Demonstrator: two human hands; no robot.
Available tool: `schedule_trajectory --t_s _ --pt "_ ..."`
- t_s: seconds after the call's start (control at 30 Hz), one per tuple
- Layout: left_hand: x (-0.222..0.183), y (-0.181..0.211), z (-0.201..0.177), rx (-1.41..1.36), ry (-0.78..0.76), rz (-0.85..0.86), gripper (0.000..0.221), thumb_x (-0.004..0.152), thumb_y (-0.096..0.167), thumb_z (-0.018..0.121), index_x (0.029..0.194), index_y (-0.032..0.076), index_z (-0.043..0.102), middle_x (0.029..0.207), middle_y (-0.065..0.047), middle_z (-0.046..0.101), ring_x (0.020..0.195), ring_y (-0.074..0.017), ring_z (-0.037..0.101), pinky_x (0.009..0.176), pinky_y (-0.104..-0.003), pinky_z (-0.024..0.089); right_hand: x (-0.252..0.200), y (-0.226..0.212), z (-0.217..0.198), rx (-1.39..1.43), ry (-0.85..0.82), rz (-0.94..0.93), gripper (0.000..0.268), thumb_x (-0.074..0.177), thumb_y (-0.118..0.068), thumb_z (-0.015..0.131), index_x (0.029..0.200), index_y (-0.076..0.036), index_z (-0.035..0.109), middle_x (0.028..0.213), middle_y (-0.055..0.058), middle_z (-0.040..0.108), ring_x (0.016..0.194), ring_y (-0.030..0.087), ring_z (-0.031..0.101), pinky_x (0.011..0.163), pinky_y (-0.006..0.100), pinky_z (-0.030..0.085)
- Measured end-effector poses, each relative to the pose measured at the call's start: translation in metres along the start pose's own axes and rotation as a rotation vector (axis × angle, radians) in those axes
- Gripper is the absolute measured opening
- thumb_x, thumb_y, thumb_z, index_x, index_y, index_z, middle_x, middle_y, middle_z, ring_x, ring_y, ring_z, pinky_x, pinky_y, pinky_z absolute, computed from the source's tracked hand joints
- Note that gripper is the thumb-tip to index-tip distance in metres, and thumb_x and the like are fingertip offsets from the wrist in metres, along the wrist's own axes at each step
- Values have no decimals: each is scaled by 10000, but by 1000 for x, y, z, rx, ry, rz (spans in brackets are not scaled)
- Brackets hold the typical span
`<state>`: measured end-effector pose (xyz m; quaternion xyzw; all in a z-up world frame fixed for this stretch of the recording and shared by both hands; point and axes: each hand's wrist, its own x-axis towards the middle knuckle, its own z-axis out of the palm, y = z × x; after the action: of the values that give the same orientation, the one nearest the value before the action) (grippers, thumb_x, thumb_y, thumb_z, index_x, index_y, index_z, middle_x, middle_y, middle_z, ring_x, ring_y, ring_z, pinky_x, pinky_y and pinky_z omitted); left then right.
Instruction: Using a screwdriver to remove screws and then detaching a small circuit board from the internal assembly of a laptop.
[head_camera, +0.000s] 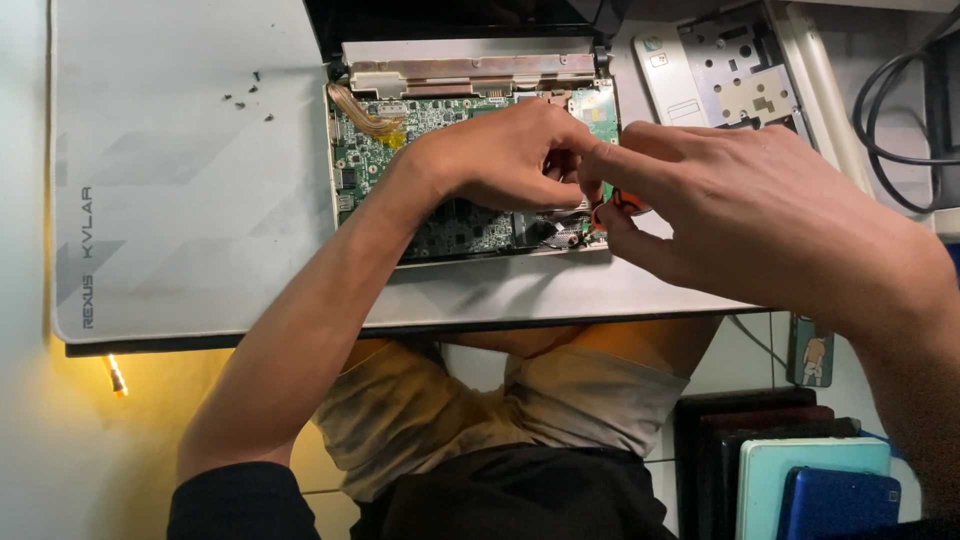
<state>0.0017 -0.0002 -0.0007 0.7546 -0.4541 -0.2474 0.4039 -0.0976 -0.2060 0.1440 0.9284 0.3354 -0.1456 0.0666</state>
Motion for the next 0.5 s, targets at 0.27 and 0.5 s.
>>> schedule_trajectory --t_s 0.27,0.5 --pt "2 -9 2 -14 -15 84 36 1031 162 775 1037 138 801 908 23 782 822 -112 723 710 -298 562 3 3 4 -119 -42 104 395 1251 -606 511 1345 -278 709 948 -47 852 639 380 822 548 540 585" --pt "2 -13 3 -30 -24 115 21 1053 151 792 1037 145 805 910 21 759 819 -120 710 709 -298 548 2 2 0 -11 -157 118 360 1165 -469 559 1503 -351 600 1152 -44 758 918 326 818 619 590 653"
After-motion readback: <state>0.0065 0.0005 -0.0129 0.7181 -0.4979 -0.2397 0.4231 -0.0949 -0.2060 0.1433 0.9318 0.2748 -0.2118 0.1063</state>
